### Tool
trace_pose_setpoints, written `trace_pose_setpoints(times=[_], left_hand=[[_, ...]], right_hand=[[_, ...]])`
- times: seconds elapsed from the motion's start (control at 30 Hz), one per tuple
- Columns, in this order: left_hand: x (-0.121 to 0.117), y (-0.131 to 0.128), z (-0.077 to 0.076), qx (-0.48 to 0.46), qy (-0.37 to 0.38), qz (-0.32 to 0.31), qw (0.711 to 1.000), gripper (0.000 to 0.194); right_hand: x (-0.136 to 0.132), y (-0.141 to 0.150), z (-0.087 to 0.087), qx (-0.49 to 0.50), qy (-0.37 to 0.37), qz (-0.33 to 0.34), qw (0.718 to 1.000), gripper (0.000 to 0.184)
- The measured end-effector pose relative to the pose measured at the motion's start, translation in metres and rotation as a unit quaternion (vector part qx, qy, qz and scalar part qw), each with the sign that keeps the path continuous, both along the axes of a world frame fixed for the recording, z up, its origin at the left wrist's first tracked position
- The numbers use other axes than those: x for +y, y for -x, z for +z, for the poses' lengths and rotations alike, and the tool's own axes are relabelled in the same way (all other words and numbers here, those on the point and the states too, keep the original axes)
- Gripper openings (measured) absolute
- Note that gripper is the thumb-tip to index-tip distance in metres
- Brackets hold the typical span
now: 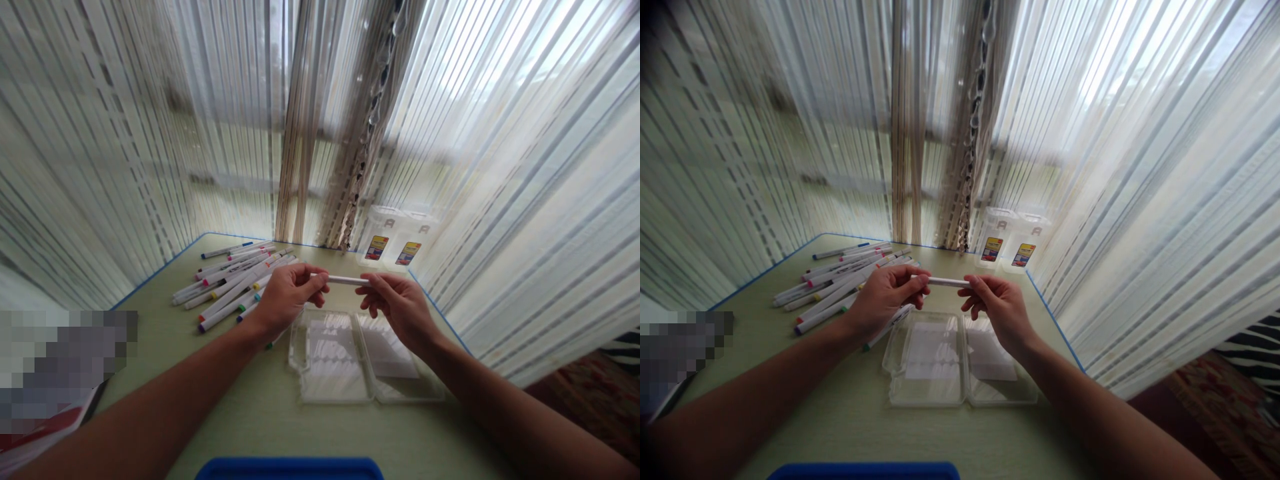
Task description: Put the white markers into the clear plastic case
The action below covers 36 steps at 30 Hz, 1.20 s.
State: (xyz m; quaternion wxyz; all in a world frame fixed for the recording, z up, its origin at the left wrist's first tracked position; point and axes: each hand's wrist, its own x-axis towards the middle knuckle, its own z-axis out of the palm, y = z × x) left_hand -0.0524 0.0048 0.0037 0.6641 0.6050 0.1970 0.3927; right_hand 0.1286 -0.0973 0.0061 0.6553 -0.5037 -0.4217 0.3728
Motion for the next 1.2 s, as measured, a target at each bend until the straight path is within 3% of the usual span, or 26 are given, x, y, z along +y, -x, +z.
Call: trace_pose_setpoints(times=[0.37,0.57,0.73,1.2], left_hand=[[-0.007,0.002,-0.002,0.088,-0.104,-0.028,0.990,0.032],[-0.016,0.002,-0.006,0.154,-0.181,-0.007,0.971,0.032],[-0.016,0.002,-0.005,0.158,-0.197,-0.002,0.968,0.032],[-0.002,-0.002,-0.002,0.057,-0.058,0.029,0.996,0.024]], right_hand=[[-0.004,0.004,0.000,-0.112,0.043,0.010,0.993,0.038],[-0.007,0.008,0.002,-0.197,0.062,0.006,0.978,0.044],[-0.008,0.010,0.003,-0.213,0.059,-0.004,0.975,0.044],[-0.003,0.002,-0.001,0.004,-0.009,0.055,0.998,0.026]])
